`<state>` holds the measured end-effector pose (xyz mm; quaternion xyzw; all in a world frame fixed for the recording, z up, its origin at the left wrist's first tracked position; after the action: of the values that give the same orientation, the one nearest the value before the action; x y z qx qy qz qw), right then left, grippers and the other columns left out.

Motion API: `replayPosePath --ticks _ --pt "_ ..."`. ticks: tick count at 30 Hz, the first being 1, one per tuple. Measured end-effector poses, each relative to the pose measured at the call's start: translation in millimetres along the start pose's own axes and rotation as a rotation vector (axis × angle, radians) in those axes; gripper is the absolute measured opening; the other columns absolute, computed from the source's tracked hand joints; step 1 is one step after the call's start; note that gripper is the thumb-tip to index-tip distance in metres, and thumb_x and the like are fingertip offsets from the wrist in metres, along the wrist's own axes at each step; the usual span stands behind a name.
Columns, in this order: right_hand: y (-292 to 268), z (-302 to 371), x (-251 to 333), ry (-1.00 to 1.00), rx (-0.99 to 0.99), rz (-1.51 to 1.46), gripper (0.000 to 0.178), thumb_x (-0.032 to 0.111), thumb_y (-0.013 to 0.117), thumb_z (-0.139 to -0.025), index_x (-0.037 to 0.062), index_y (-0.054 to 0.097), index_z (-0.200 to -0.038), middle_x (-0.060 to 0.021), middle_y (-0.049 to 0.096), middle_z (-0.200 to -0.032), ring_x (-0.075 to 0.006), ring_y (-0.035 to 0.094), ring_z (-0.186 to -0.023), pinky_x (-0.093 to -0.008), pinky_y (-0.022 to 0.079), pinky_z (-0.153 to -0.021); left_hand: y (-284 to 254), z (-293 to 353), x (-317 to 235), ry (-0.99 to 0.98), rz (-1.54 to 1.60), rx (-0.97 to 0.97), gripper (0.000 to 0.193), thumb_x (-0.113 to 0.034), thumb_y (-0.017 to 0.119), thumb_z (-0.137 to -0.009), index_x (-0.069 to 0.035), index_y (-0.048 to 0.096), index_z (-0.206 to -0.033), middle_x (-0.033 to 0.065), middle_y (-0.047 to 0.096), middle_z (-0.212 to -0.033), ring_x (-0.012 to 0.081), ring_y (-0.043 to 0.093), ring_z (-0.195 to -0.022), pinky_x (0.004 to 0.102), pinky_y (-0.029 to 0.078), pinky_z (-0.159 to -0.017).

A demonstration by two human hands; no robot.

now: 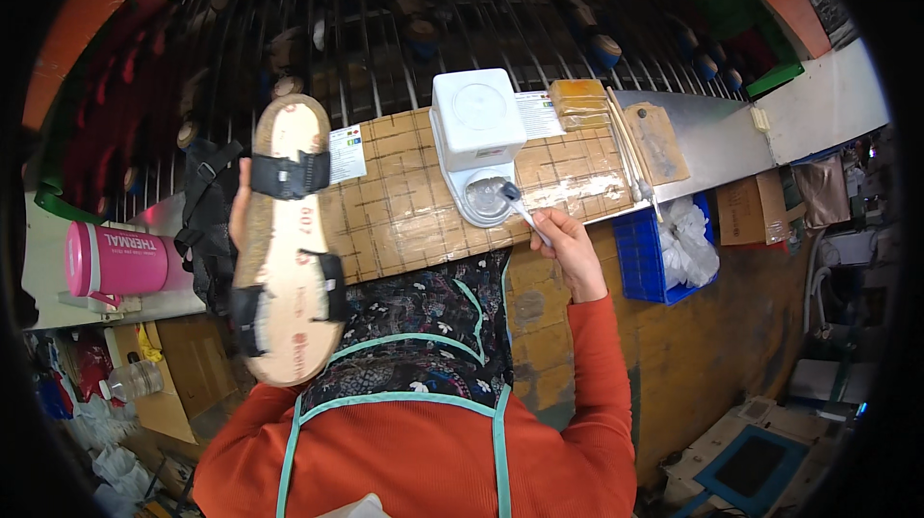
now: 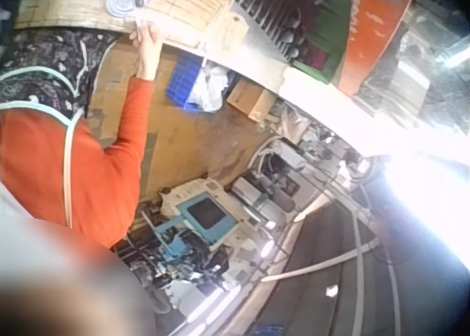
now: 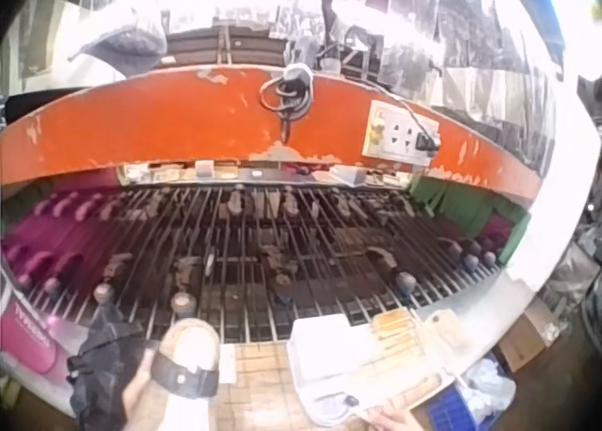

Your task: The person repeatedly applies a white adhesive to the sole and strap areas of a blue and beige sandal using a small brush. The sandal is rotated and repositioned frequently to access different sections. The person then places the sandal on a drying rack and retrieves another sandal to continue the process.

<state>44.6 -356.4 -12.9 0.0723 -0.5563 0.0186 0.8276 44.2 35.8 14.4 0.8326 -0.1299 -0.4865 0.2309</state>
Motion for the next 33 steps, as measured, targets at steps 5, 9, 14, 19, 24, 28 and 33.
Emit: replayPosePath --ticks 5,9,14,19,24,28,33 --pt "28 6 14 -0.093 -0.020 -0.135 0.011 0.011 0.069 -0.089 0.0018 0.068 -0.094 -0.0005 0.066 -0.080 -0.0082 0.056 -0.070 -0.0216 0.040 -0.061 32 25 13 0.568 -0.925 -0.042 0.043 -0.012 0.074 -0.080 -0.003 0.060 -0.120 0.0256 0.055 -0.132 0.0377 0.054 -0.122 0.0444 0.046 -0.102" --pt "74 20 73 -0.711 -0.357 0.371 0.010 0.004 0.074 -0.082 0.0016 0.071 -0.091 -0.0022 0.067 -0.083 -0.0103 0.058 -0.076 -0.0227 0.041 -0.068 43 12 12 0.540 -1.034 -0.017 0.037 -0.007 0.071 -0.076 -0.004 0.067 -0.113 0.0224 0.060 -0.127 0.0383 0.057 -0.120 0.0443 0.045 -0.101" --pt "135 46 115 -1.119 -0.331 0.475 0.022 -0.003 0.075 -0.076 0.0037 0.074 -0.097 -0.0071 0.063 -0.091 -0.0143 0.059 -0.081 -0.0248 0.048 -0.069 58 -11 -11 0.783 -1.034 -0.064 0.036 -0.008 0.071 -0.074 -0.003 0.068 -0.110 0.0205 0.064 -0.120 0.0387 0.060 -0.116 0.0450 0.049 -0.097" --pt "175 36 90 -0.883 -0.101 0.206 0.020 -0.003 0.072 -0.080 0.0014 0.074 -0.100 -0.0087 0.056 -0.106 -0.0125 0.060 -0.083 -0.0232 0.048 -0.071 54 3 -28 0.806 -1.115 -0.041 0.036 -0.010 0.071 -0.076 -0.002 0.067 -0.111 0.0194 0.065 -0.118 0.0396 0.060 -0.115 0.0470 0.049 -0.097" --pt "185 21 81 -0.901 -0.144 0.307 0.019 -0.001 0.072 -0.081 0.0015 0.074 -0.100 -0.0090 0.056 -0.105 -0.0118 0.058 -0.079 -0.0238 0.047 -0.070 48 21 -31 0.766 -1.148 -0.003 0.035 -0.012 0.069 -0.078 -0.003 0.067 -0.111 0.0182 0.066 -0.118 0.0394 0.060 -0.115 0.0486 0.049 -0.096" --pt "187 14 91 -0.921 -0.193 0.347 0.019 -0.001 0.073 -0.081 0.0012 0.074 -0.100 -0.0095 0.056 -0.105 -0.0116 0.057 -0.076 -0.0239 0.047 -0.069 47 25 -31 0.754 -1.138 0.028 0.034 -0.012 0.070 -0.078 -0.004 0.067 -0.111 0.0172 0.065 -0.119 0.0392 0.059 -0.117 0.0489 0.049 -0.096" --pt "186 10 107 -1.072 -0.368 0.523 0.021 0.004 0.077 -0.077 0.0070 0.075 -0.098 -0.0064 0.058 -0.103 -0.0121 0.055 -0.074 -0.0281 0.038 -0.078 46 26 -30 0.775 -1.136 0.041 0.034 -0.010 0.070 -0.078 -0.005 0.067 -0.111 0.0163 0.066 -0.119 0.0388 0.059 -0.117 0.0493 0.049 -0.095"
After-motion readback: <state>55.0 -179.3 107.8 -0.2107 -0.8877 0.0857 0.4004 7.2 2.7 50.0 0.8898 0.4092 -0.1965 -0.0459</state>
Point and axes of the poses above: each hand's wrist, its own z-axis away from the middle knuckle, its own y-axis out of the palm, x = y × z, the point moved 3 cm from there along -z, towards the middle knuckle
